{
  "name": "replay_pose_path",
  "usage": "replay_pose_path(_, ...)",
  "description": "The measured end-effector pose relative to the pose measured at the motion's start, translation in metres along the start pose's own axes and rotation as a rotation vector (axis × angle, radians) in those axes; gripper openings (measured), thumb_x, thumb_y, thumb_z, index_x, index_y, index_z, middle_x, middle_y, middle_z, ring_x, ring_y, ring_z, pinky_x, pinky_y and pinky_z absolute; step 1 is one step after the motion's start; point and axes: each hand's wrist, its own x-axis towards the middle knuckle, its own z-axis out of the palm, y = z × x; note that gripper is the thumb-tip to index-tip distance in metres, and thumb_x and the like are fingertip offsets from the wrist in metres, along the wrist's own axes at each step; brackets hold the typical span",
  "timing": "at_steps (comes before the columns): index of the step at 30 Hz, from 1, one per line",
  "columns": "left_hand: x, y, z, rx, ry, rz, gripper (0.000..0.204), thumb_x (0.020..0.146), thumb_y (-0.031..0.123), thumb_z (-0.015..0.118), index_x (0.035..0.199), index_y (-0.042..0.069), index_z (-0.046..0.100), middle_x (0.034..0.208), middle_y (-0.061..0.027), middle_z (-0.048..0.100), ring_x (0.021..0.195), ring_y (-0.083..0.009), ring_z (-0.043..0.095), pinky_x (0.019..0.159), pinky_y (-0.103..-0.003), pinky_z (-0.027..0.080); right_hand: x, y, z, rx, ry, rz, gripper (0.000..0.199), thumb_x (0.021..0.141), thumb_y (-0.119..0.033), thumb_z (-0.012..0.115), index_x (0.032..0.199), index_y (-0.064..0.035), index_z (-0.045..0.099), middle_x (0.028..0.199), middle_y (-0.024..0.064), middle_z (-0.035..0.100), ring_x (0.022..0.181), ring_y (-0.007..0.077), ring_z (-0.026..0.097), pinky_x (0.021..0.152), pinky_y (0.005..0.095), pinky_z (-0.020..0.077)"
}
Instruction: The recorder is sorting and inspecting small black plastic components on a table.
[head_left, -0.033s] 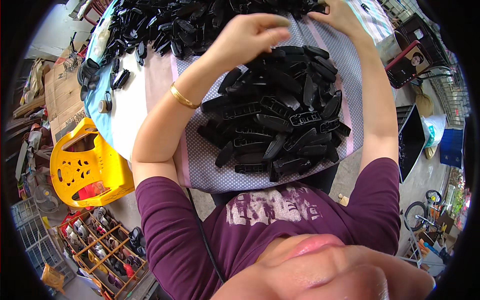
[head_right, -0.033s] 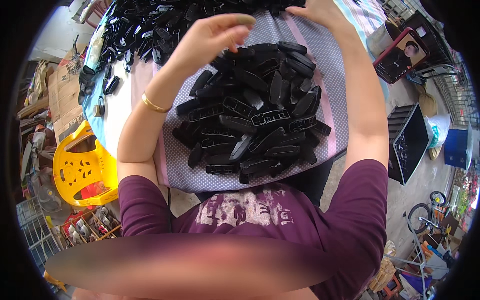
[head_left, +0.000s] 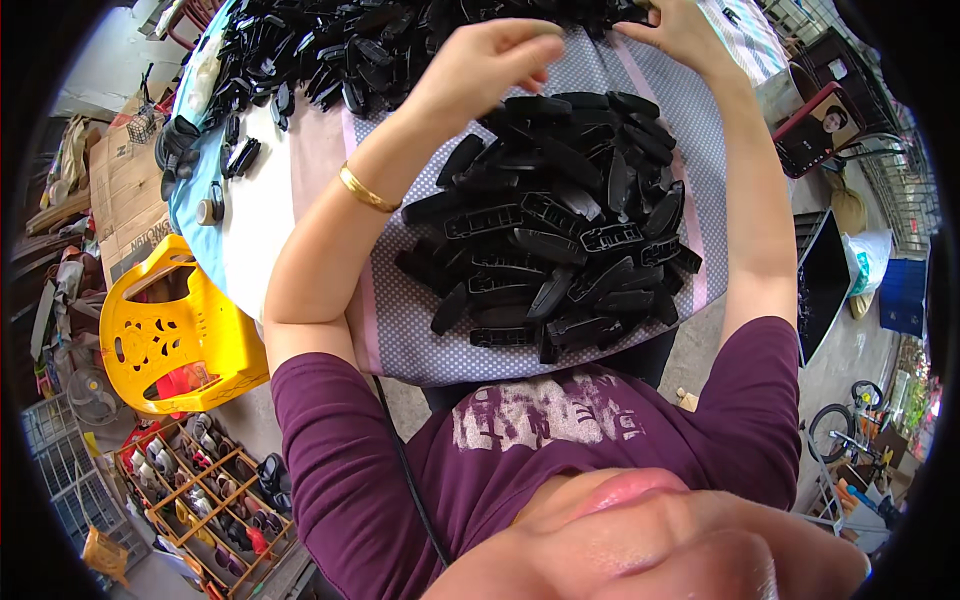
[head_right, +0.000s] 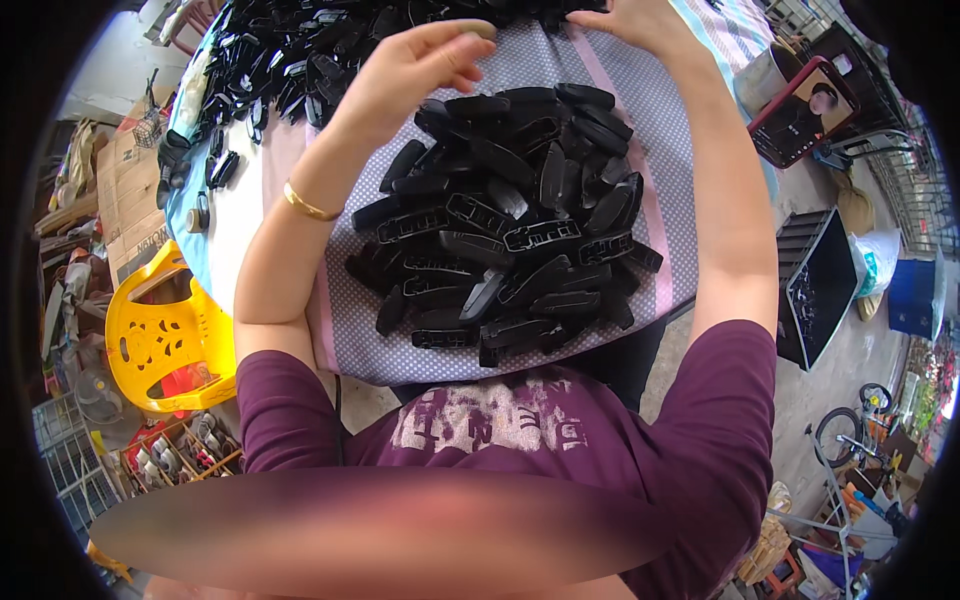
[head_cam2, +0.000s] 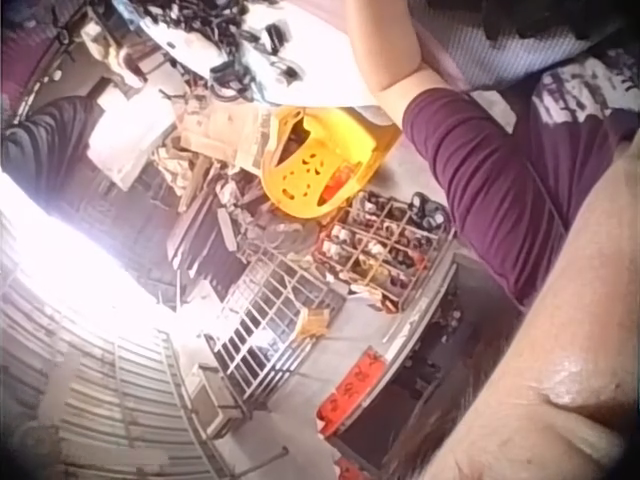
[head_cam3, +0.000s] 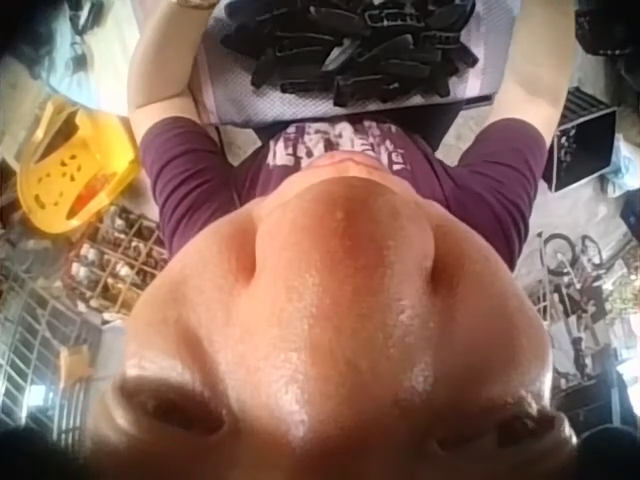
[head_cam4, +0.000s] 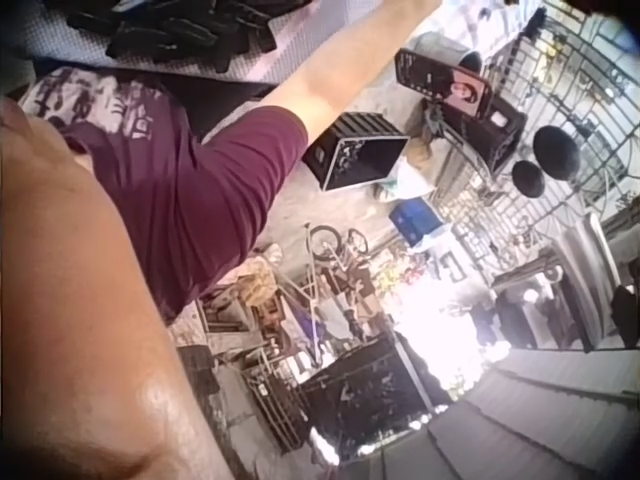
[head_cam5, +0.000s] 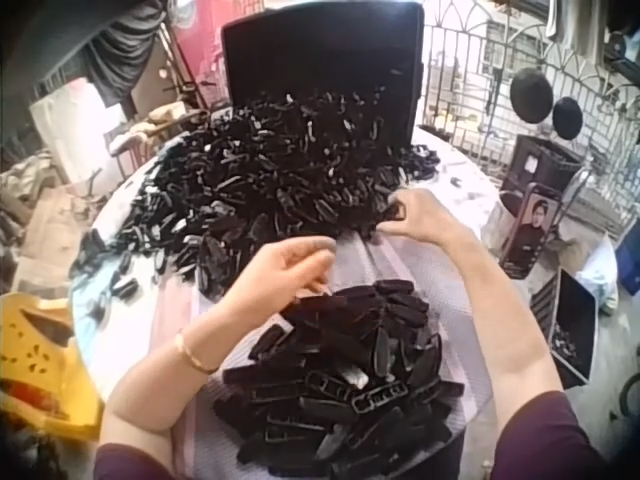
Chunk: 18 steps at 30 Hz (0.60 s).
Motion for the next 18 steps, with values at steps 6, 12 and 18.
replay_pose_path(6, 0.022, -0.054, -0.006, -0.667, 0.207, -0.396, 0.027, 0.095, 0.009, 0.069, 0.121, -0.001, 0.073, 0.109, -0.0114, 0.075, 0.087, -0.0196, 0.071, 0.078, -0.032, 0.057, -0.013, -0.094, 0.012, 0.383, -0.047, -0.491, 0.024, 0.083, -0.017, 0.078, 0.098, 0.0005, 0.072, 0.09, 0.0178, 0.073, 0.082, 0.0302, 0.072, 0.074, 0.0385, 0.0563)
replay_pose_path(12, 0.016, -0.017, -0.003, 0.434, 0.008, 0.049, 0.031, 0.102, 0.019, 0.066, 0.128, 0.002, 0.071, 0.106, -0.0111, 0.076, 0.087, -0.0152, 0.072, 0.085, -0.026, 0.059, 0.008, 0.016, 0.011, -0.032, 0.235, -0.077, 0.021, 0.085, -0.019, 0.073, 0.096, -0.0009, 0.076, 0.089, 0.0177, 0.074, 0.082, 0.0314, 0.072, 0.074, 0.0395, 0.0567)
replay_pose_path(18, 0.082, -0.029, 0.025, 0.674, -0.069, 0.68, 0.038, 0.08, 0.011, 0.072, 0.116, -0.001, 0.071, 0.11, -0.0149, 0.07, 0.1, -0.0366, 0.066, 0.085, -0.04, 0.055, 0.023, 0.052, 0.025, 0.547, 0.0, 0.26, 0.023, 0.088, -0.012, 0.072, 0.106, 0.0014, 0.074, 0.085, 0.01, 0.074, 0.068, 0.0151, 0.069, 0.06, 0.0305, 0.0566)
